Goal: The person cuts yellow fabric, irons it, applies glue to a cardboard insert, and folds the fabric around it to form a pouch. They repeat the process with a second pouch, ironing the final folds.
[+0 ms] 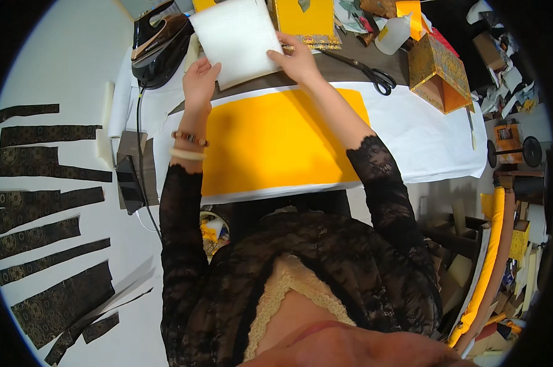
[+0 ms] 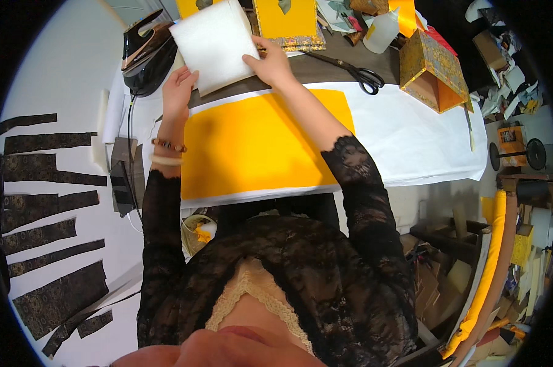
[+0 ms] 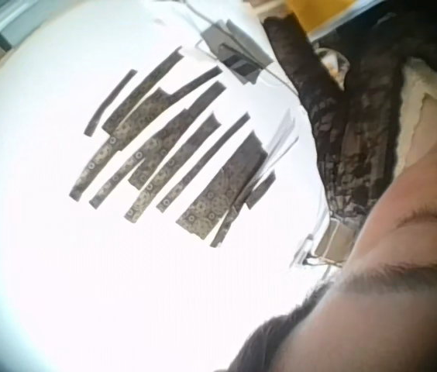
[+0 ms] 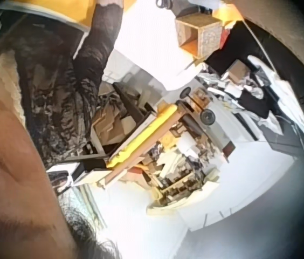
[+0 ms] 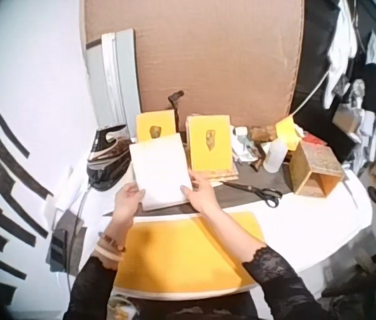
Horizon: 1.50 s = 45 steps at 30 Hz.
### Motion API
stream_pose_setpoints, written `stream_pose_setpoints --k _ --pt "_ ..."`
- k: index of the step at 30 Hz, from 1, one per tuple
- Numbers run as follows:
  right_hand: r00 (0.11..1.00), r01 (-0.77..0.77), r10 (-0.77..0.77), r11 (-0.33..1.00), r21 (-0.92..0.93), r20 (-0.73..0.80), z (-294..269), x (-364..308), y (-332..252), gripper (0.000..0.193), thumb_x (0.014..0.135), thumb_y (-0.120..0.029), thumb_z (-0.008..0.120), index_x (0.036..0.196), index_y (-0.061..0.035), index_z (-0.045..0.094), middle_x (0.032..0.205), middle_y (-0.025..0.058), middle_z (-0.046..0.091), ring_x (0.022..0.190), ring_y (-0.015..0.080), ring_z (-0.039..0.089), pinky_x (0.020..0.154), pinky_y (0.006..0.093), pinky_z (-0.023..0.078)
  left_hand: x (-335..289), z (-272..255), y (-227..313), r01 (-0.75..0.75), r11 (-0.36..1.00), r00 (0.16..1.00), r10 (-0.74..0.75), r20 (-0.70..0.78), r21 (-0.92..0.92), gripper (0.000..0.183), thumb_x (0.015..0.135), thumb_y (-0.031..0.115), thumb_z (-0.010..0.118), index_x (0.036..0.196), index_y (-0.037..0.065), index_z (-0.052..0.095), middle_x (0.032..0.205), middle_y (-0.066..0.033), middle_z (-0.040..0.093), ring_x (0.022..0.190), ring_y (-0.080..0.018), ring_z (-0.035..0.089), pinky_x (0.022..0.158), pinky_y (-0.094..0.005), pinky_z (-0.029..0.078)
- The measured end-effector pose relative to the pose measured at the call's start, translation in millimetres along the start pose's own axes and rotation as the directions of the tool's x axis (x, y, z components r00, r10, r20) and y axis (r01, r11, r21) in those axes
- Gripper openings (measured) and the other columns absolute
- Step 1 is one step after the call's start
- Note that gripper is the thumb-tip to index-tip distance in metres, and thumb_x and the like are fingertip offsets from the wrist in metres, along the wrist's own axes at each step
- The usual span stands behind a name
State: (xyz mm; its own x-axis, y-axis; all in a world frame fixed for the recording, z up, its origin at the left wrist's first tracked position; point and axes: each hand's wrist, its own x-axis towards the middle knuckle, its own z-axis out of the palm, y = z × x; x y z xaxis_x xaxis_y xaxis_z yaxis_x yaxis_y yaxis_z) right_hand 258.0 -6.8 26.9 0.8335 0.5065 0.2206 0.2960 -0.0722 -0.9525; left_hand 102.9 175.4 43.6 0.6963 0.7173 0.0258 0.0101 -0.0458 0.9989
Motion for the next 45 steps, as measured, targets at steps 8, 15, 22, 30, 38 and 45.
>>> stream_pose_setpoints --k 8,15,22,30,38,45 --pt "0.962 -0.274 0.237 0.868 0.414 0.138 -74 -166 -49 0.066 0.087 -0.004 0.078 0.146 -0.0044 0.048 0.124 0.0099 0.065 0.106 0.0165 0.066 0.092 0.0306 0.055 -150 -1 11 0.179 0.954 0.977 -0.143 0.161 -0.241 0.052 0.092 0.007 0.073 0.138 -0.001 0.05 0.118 -0.0121 0.066 0.106 -0.0183 0.064 0.093 -0.0302 0.051" --pt "0.963 -0.253 0.237 0.959 0.129 0.126 -78 -240 -3 0.067 0.088 -0.006 0.079 0.147 -0.0029 0.05 0.117 0.0042 0.061 0.087 0.0087 0.057 0.078 0.0226 0.054 -196 -5 -17 0.21 0.966 0.942 -0.16 0.294 -0.15 0.047 0.096 0.007 0.07 0.139 0.0 0.054 0.12 -0.0091 0.067 0.106 -0.0152 0.064 0.096 -0.0295 0.05" --pt "0.971 -0.237 0.223 0.942 0.238 0.082 -74 -238 -15 0.065 0.085 -0.003 0.081 0.144 -0.0016 0.052 0.118 0.0044 0.06 0.087 0.0073 0.055 0.077 0.0219 0.055 -200 -6 -22 0.158 0.967 0.963 -0.107 0.249 -0.198 0.038 0.098 0.009 0.068 0.134 0.001 0.059 0.12 -0.0058 0.067 0.107 -0.0139 0.062 0.097 -0.0291 0.047" --pt "0.991 -0.042 0.067 0.978 0.203 -0.117 -64 -243 -45 0.058 0.083 -0.004 0.08 0.136 0.0 0.057 0.114 0.009 0.065 0.085 0.0119 0.061 0.074 0.0242 0.055 -203 -7 -22 0.074 0.99 0.973 -0.045 0.226 -0.123 0.055 0.099 0.015 0.067 0.148 0.003 0.044 0.136 -0.0086 0.056 0.122 -0.0181 0.056 0.102 -0.0336 0.046" --pt "0.637 0.767 -0.672 0.604 -0.217 0.378 -54 -233 -122 0.056 0.086 -0.031 0.076 0.133 -0.0048 0.063 0.136 0.0144 0.06 0.12 0.0287 0.059 0.096 0.0431 0.052 -207 15 3 0.187 0.627 0.95 0.081 0.303 -0.756 0.068 0.102 0.056 0.049 0.149 0.008 0.041 0.145 -0.01 0.051 0.132 -0.026 0.05 0.11 -0.0427 0.043" --pt "0.99 0.09 -0.091 0.996 -0.014 -0.104 -90 -182 -76 0.076 0.084 -0.02 0.083 0.15 -0.0076 0.046 0.144 0.0149 0.052 0.131 0.0306 0.052 0.107 0.0466 0.046 -178 32 3 0.424 0.544 0.895 -0.128 0.428 -0.724 0.056 0.105 0.046 0.05 0.144 0.007 0.05 0.139 -0.0083 0.057 0.129 -0.0255 0.053 0.109 -0.0405 0.044"
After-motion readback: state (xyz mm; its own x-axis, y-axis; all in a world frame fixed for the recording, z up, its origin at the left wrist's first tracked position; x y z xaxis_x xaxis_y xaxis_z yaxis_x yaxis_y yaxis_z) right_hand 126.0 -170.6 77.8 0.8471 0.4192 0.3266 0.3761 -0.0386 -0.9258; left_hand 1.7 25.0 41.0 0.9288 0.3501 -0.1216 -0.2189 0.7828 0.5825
